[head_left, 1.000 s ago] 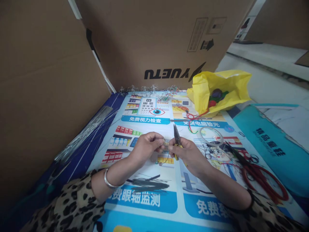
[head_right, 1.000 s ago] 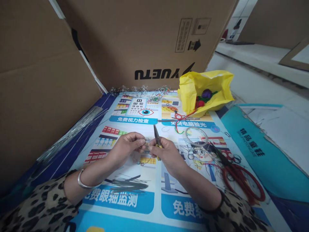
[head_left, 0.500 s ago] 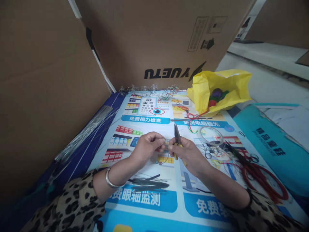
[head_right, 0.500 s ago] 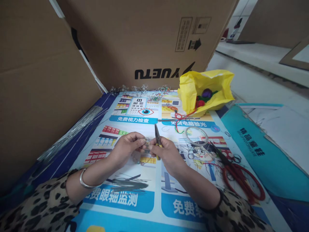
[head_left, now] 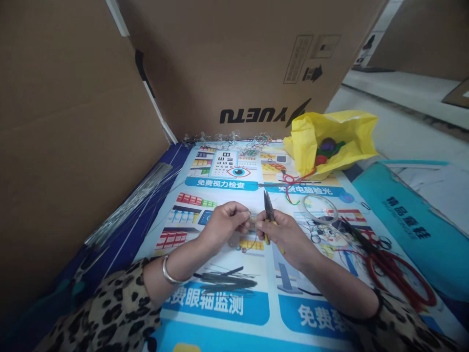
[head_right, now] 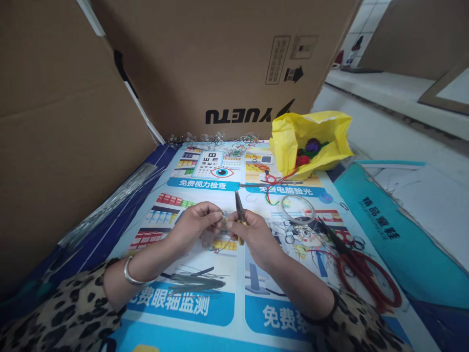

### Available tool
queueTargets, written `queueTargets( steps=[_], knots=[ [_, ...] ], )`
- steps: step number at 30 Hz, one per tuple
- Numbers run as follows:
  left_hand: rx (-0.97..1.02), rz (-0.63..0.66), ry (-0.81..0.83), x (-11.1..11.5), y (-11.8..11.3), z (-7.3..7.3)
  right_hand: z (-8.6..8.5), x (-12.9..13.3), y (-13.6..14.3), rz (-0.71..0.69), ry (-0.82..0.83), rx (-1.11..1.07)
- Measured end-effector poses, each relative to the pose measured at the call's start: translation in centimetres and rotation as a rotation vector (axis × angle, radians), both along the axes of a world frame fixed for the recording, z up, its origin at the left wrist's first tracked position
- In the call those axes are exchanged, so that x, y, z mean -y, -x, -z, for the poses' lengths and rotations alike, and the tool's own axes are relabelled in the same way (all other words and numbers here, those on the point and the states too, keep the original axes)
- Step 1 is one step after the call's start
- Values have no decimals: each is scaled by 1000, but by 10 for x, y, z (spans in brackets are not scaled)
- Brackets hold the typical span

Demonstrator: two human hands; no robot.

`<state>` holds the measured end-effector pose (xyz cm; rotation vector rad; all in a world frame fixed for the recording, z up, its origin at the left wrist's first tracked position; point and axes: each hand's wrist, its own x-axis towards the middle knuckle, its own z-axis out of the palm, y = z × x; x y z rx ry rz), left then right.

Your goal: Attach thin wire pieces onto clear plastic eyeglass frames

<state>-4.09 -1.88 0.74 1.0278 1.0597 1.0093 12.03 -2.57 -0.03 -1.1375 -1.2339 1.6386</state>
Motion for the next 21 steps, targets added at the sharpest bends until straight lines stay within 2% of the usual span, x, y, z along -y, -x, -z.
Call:
queueTargets(
  steps=[2,5,8,14,17,21],
  knots=[
    [-4,1,-3,-1,2,-2,-3,-1,-5,5,-79,105],
    [5,4,-2,-4,5,-6,-5,-4,-16,32,-272,420],
    [54,10,-5,-6,8,-8,0,-11,-26,45,-535,708],
    [305,0,14,-9,11,-8,17,-22,-39,71,-1117,999],
    [410,-4,74,-7,11,-8,14,-20,-40,36,-1272,1147],
    [444,-63,92,-4,10,-8,5,-13,-37,25,-1386,1238]
  ],
)
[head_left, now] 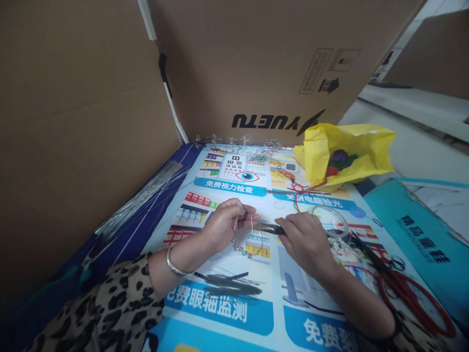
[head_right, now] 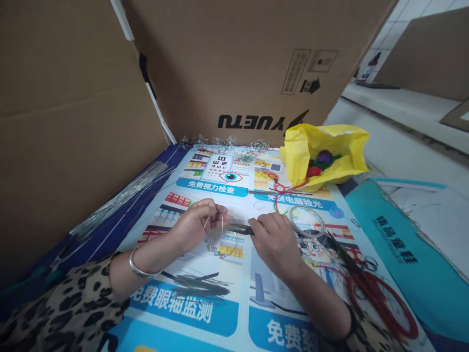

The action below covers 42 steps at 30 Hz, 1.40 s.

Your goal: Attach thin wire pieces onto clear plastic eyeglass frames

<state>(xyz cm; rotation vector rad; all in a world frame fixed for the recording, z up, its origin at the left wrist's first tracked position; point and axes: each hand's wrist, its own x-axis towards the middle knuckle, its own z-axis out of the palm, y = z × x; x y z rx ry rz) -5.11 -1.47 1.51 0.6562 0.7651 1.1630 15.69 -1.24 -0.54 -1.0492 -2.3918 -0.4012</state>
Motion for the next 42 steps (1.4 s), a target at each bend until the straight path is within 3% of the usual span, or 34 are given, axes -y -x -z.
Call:
queueTargets(
  steps=[4,11,22,26,36,42],
  knots=[
    [1,-1,-24,2,-3,2,-2,4,4,-11,-9,42],
    [5,113,-54,5,-6,-2,0,4,7,-34,18,42],
    [54,106,-36,7,-7,-2,1,5,7,-47,42,38],
    [25,66,-76,5,-6,3,0,4,7,-22,24,17],
    [58,-63,28,10,-11,4,-2,6,4,105,-102,92],
    [148,-117,37,15,-15,3,-2,8,1,85,-215,144]
  ],
)
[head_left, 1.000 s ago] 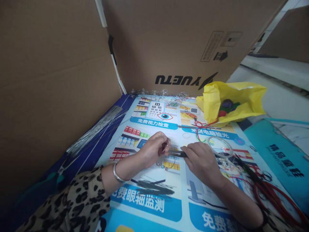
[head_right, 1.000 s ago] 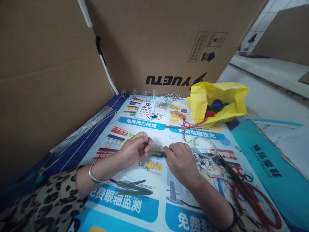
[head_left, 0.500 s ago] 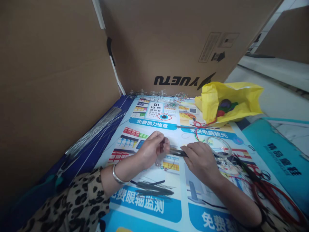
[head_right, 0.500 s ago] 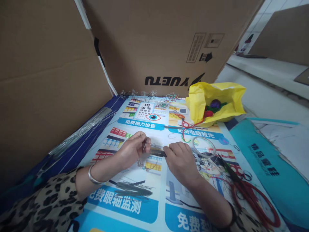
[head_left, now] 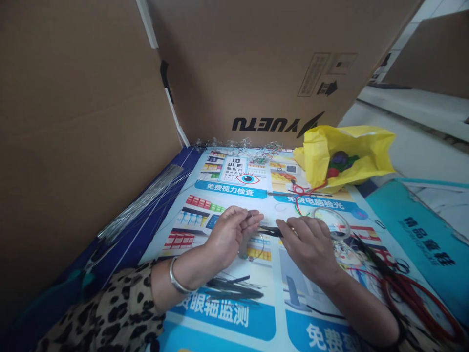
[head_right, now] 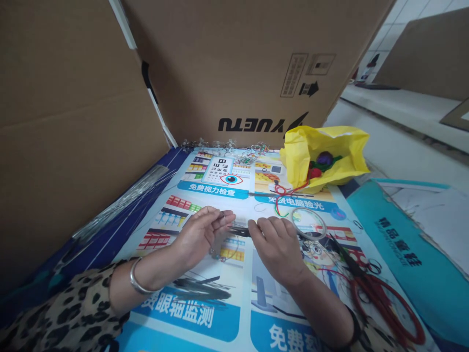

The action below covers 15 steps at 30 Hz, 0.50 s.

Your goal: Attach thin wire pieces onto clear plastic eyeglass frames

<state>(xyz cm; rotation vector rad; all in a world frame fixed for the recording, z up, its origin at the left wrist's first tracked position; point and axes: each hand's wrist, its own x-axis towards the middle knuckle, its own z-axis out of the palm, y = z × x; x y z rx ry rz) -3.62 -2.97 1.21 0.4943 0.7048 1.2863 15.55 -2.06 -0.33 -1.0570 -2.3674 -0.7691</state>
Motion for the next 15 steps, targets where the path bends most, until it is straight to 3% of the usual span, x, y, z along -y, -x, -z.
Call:
queueTargets(
  steps=[7,15],
  knots=[
    [31,-38,91,5,-6,-4,3,0,0,-56,-58,14],
    [15,-12,122,6,-7,-5,0,3,1,-99,-16,40]
  ],
)
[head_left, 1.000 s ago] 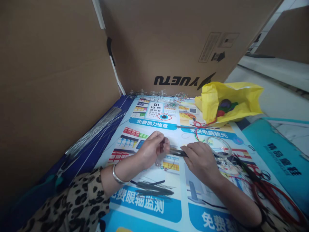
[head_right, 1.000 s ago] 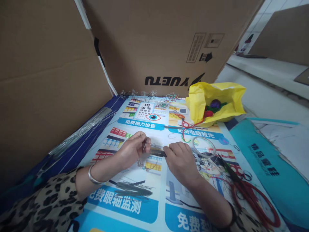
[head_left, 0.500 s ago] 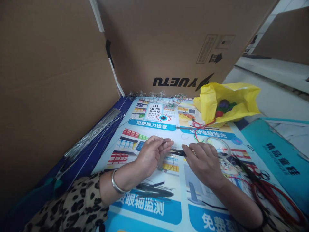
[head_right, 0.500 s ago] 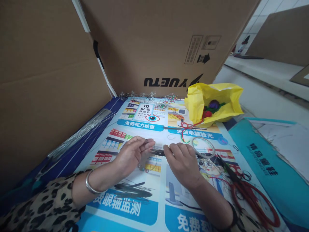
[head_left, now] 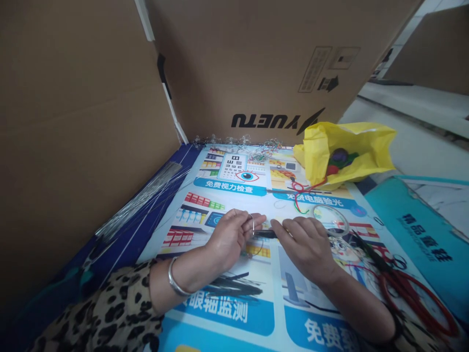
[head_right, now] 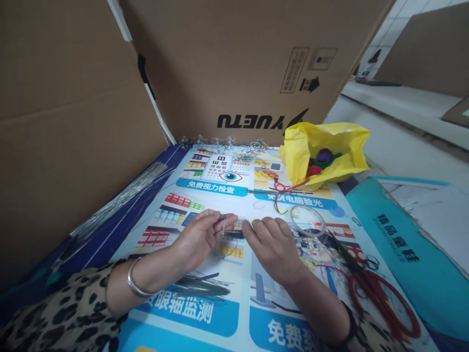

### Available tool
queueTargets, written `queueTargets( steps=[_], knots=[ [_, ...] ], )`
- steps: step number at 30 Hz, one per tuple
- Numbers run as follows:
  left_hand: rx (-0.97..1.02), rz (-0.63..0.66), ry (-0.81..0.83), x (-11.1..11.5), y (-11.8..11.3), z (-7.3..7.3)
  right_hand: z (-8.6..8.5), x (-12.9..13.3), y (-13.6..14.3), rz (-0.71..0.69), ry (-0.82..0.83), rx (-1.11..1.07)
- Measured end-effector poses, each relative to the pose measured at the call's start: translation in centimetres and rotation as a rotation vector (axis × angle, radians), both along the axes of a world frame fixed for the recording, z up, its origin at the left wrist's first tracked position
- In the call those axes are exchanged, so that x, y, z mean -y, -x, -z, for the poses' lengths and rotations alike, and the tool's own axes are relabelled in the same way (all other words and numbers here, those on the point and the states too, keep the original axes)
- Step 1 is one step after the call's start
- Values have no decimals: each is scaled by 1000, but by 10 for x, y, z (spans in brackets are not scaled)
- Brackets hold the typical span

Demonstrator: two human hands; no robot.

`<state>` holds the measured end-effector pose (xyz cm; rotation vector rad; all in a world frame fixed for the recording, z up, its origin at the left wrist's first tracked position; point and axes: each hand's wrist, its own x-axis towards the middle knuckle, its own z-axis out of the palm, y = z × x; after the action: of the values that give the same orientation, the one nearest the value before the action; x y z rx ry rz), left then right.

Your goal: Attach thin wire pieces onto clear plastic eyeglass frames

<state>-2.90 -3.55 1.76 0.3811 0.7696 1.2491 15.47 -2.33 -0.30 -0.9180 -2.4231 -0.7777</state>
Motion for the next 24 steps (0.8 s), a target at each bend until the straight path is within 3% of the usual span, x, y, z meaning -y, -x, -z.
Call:
queueTargets(
  steps=[11,24],
  knots=[
    [11,37,-48,0,0,5,-2,0,1,-30,15,9],
    [4,48,-23,0,2,-1,1,-1,1,-4,28,20]
  ],
)
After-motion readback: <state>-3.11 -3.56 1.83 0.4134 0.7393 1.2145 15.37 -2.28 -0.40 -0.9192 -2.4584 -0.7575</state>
